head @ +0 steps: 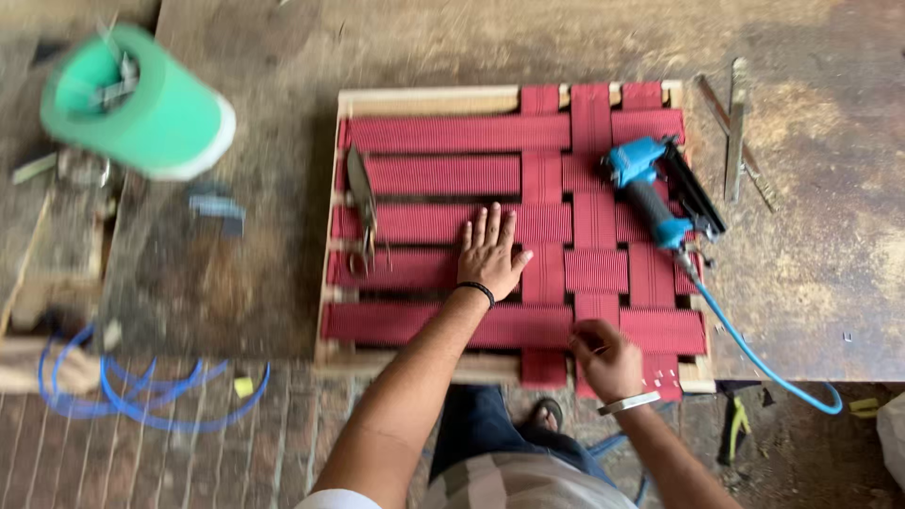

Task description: The person weaves red fabric straps across a wooden frame, securing them with a pneumatic staple gun. They repeatedly position straps, staple them in place, and trim excess material with scissors.

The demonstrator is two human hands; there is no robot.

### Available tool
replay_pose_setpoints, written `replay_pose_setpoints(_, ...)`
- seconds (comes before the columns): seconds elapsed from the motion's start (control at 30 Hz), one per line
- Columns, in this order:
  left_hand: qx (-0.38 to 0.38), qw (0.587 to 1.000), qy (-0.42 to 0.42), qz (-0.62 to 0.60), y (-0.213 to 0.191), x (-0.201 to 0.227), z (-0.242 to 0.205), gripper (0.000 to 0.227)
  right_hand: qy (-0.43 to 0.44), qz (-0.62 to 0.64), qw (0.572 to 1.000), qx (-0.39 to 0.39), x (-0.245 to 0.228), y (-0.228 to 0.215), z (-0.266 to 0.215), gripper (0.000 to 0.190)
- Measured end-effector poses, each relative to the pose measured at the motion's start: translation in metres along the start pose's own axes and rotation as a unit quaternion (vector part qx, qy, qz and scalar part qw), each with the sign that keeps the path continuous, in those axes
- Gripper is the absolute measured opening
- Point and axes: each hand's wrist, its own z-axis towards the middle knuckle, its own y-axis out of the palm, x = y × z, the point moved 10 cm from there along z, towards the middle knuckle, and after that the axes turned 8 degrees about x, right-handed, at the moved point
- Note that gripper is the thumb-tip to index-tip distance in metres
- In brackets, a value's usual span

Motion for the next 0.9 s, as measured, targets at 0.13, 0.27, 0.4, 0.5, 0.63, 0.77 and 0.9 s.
replay_pose_setpoints(0.13,-0.029,0.997,-0.055,-0.034,0.009,0.015,-0.088,0.088,0.174,-0.007,0.979,-0.104,0.073,0.012,-0.088,0.024)
replay_pose_setpoints(0.27,0.105,0.962,-0.059,-0.243,-0.007,0.031,-0.159,0.066,0.172,0.029,0.981,-0.088,0.103,0.027,-0.116,0.053)
replay_pose_setpoints(0.4,0.06,0.791,-0.29,-0.535,0.06,0.002,-0.233,0.051,0.155,0.184,0.969,-0.051,0.11,0.06,-0.112,0.065)
replay_pose_setpoints(0.5,-0.008,0.748,-0.325,-0.579,0.115,-0.001,-0.254,0.053,0.259,0.134,0.955,-0.058,0.14,0.077,-0.11,0.048)
replay_pose_setpoints(0.63,-0.088,0.642,-0.251,-0.719,0.15,0.02,-0.241,0.053,0.269,0.271,0.922,-0.07,0.123,0.085,-0.11,0.041)
replay_pose_setpoints(0.77,-0.213,0.437,-0.317,-0.815,0.155,0.061,-0.232,0.066,0.29,0.235,0.927,-0.04,0.104,0.056,-0.133,0.04)
replay_pose_setpoints(0.9,-0.241,0.324,-0.321,-0.857,0.106,0.095,-0.218,0.065,0.266,0.039,0.962,-0.05,0.092,0.036,-0.135,0.047)
